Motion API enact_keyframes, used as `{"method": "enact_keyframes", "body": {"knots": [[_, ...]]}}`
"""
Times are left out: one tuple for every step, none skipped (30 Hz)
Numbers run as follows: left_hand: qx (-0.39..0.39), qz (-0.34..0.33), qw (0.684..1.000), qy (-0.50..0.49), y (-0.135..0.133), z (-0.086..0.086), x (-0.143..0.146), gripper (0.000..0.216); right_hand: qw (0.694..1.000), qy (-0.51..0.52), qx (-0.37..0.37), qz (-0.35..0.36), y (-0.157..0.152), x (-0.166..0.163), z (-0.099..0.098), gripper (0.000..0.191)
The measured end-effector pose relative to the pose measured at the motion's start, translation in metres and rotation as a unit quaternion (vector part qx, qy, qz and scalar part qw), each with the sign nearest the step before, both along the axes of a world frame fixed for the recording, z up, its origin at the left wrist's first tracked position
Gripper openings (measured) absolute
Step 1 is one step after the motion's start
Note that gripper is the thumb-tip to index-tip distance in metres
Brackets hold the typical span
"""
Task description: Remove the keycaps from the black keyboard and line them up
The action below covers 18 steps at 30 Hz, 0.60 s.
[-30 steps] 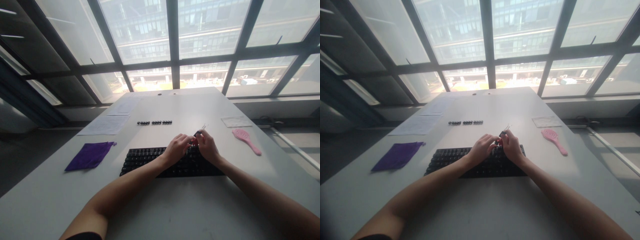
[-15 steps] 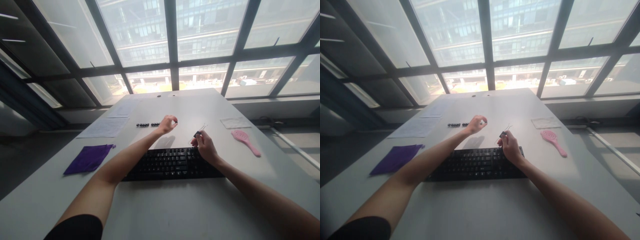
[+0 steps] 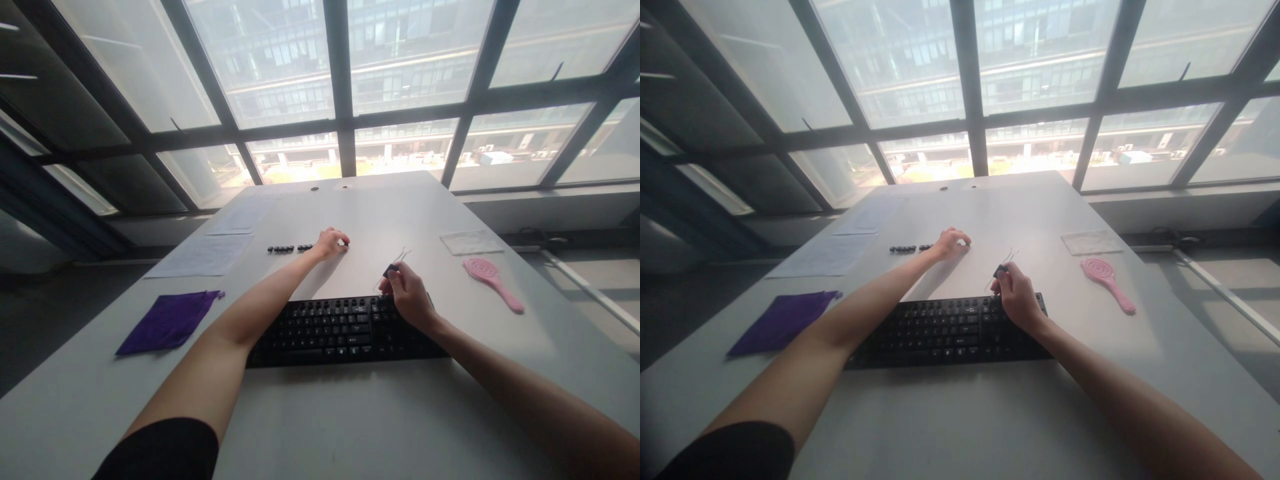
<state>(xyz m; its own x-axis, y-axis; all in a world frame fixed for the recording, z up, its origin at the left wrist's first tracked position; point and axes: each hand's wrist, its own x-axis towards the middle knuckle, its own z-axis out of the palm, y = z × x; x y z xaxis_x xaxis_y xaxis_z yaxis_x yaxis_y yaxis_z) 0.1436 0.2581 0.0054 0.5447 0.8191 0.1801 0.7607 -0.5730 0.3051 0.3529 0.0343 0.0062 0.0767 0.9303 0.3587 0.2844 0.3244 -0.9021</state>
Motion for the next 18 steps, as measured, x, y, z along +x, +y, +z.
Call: {"method": "enact_keyframes", "body": {"knots": [[-0.005, 0.006, 1.0, -0.002, 0.002, -0.001, 0.0, 0.022, 1.0, 0.002, 0.0, 0.001, 0.0, 0.0, 0.0, 0.025], [-0.009, 0.012, 1.0, -0.003, 0.003, -0.001, 0.0, 0.024, 1.0, 0.003, 0.001, 0.001, 0.0, 0.0, 0.0, 0.025], [-0.015, 0.017, 1.0, -0.004, 0.003, -0.001, 0.001, 0.027, 1.0, 0.004, 0.0, 0.002, 0.0, 0.0, 0.0, 0.025], [-0.019, 0.022, 1.0, -0.004, 0.004, -0.001, 0.001, 0.029, 1.0, 0.004, 0.0, 0.002, 0.0, 0.0, 0.0, 0.025], [-0.023, 0.027, 0.999, -0.004, 0.003, -0.001, 0.0, 0.03, 1.0, 0.005, 0.0, 0.001, -0.001, -0.001, 0.001, 0.025], [-0.027, 0.03, 0.999, -0.004, 0.002, 0.0, 0.0, 0.031, 1.0, 0.005, -0.001, 0.001, -0.001, -0.001, 0.001, 0.025], [-0.029, 0.034, 0.999, -0.003, 0.001, 0.001, 0.0, 0.032, 1.0, 0.006, -0.002, 0.0, -0.001, -0.001, 0.002, 0.026], [-0.031, 0.036, 0.999, -0.002, 0.0, 0.002, 0.0, 0.033, 1.0, 0.006, -0.002, -0.001, -0.001, -0.001, 0.002, 0.026], [-0.033, 0.038, 0.999, -0.001, -0.001, 0.004, -0.001, 0.035, 1.0, 0.006, 0.0, -0.002, -0.001, 0.0, 0.002, 0.026], [-0.033, 0.04, 0.999, 0.0, -0.003, 0.007, -0.001, 0.037, 1.0, 0.007, 0.004, -0.004, -0.001, 0.0, 0.002, 0.026], [-0.031, 0.042, 0.999, -0.001, -0.005, 0.01, 0.0, 0.039, 1.0, 0.01, 0.012, -0.007, -0.001, 0.001, 0.002, 0.025], [-0.027, 0.045, 0.999, -0.003, -0.007, 0.014, 0.0, 0.041, 1.0, 0.014, 0.022, -0.013, -0.001, 0.001, 0.001, 0.025], [-0.02, 0.049, 0.999, -0.006, -0.011, 0.019, 0.002, 0.042, 0.999, 0.018, 0.034, -0.02, 0.0, 0.002, -0.001, 0.023], [-0.011, 0.056, 0.998, -0.011, -0.016, 0.023, 0.003, 0.041, 0.998, 0.024, 0.045, -0.029, 0.001, 0.002, -0.003, 0.022], [-0.001, 0.066, 0.998, -0.017, -0.023, 0.028, 0.006, 0.038, 0.997, 0.028, 0.054, -0.039, 0.002, 0.002, -0.004, 0.02], [0.012, 0.075, 0.997, -0.025, -0.031, 0.033, 0.009, 0.035, 0.997, 0.033, 0.06, -0.047, 0.003, 0.002, -0.006, 0.019], [0.023, 0.08, 0.996, -0.032, -0.043, 0.037, 0.012, 0.033, 0.996, 0.035, 0.063, -0.053, 0.004, 0.003, -0.007, 0.018], [0.036, 0.082, 0.995, -0.041, -0.057, 0.04, 0.015, 0.03, 0.996, 0.038, 0.064, -0.056, 0.004, 0.003, -0.008, 0.018]]}}
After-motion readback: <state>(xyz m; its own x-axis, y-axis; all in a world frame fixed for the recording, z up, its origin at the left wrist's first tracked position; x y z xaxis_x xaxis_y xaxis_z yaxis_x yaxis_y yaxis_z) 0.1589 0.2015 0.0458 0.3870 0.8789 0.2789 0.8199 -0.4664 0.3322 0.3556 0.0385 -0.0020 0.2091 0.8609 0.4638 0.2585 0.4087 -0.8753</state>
